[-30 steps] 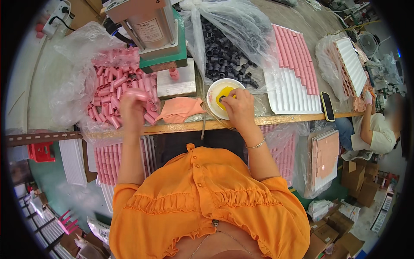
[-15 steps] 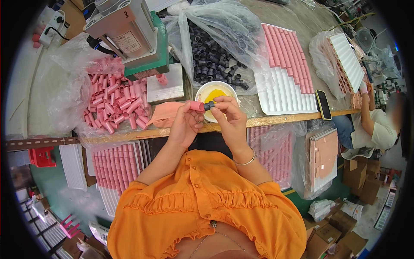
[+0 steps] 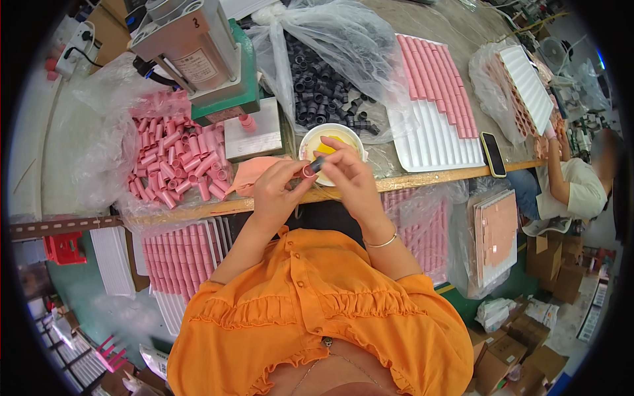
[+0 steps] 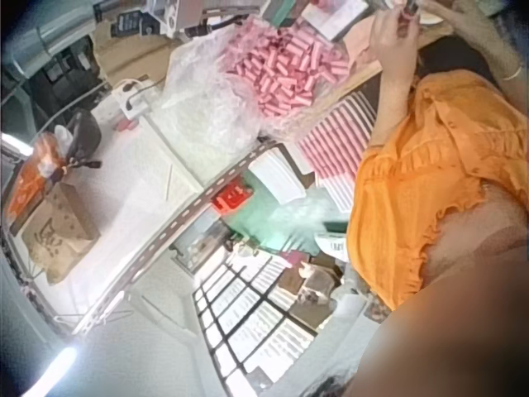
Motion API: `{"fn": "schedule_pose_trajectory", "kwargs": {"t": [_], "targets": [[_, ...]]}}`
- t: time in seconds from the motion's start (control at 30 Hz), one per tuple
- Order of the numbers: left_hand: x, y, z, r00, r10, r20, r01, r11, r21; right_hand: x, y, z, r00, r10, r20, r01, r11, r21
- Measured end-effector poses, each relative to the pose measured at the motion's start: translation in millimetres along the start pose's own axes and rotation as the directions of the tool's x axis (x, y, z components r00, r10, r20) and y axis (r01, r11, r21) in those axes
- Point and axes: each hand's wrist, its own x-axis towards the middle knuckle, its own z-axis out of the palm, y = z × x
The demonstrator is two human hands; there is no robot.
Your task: Assembling small pink plastic tubes by dipping them in a lubricant and using a manual press to insert components before placing them in a tray.
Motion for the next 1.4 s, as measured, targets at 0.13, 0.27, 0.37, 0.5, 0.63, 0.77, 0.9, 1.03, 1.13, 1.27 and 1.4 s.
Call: {"fn": "schedule_pose_trajectory", "kwargs": {"t": [0.13,0.27,0.37,0.5,0.63,0.77,0.9,1.03,1.13,1.27,1.4], "targets": [[2,-5,5,0.997,0.067,0.044,-0.07,0.995,0.065,-4,-10,14,0.766,-0.519,0.379,0.458,0.028,-0.889],[3,-1,10,0.997,-0.001,0.077,-0.001,1.0,0.03,-2,-22,-8,0.762,-0.5,0.411,0.49,0.031,-0.871],[8,8,9,0.992,-0.07,0.101,0.069,0.998,0.015,7,-37,-54,0.781,-0.619,0.087,0.44,0.445,-0.78],[9,-7,8,0.969,-0.195,0.152,0.208,0.975,-0.078,34,-65,-198,0.5,-0.829,-0.25,-0.179,0.184,-0.967],[4,-16,10,0.936,-0.251,0.245,0.297,0.939,-0.175,54,-75,-282,0.536,-0.713,-0.453,-0.594,0.063,-0.802],[3,-16,17,0.919,-0.265,0.291,0.33,0.921,-0.205,66,-80,-301,0.609,-0.614,-0.503,-0.664,-0.047,-0.746],[1,-21,17,0.902,-0.292,0.318,0.377,0.891,-0.251,61,-92,-319,0.668,-0.536,-0.516,-0.579,0.061,-0.813],[5,-16,13,0.849,-0.402,0.344,0.505,0.809,-0.302,49,-88,-318,0.663,-0.601,-0.446,-0.53,0.044,-0.847],[3,-18,6,0.826,-0.447,0.344,0.556,0.749,-0.36,48,-74,-323,0.618,-0.681,-0.394,-0.464,0.089,-0.882],[3,-26,1,0.94,-0.28,0.196,0.321,0.92,-0.224,28,-87,-243,0.607,-0.744,-0.28,-0.218,0.183,-0.959],[15,-15,-9,0.923,-0.318,0.218,0.356,0.92,-0.164,17,-69,-79,0.894,-0.445,0.05,0.253,0.411,-0.876]]}}
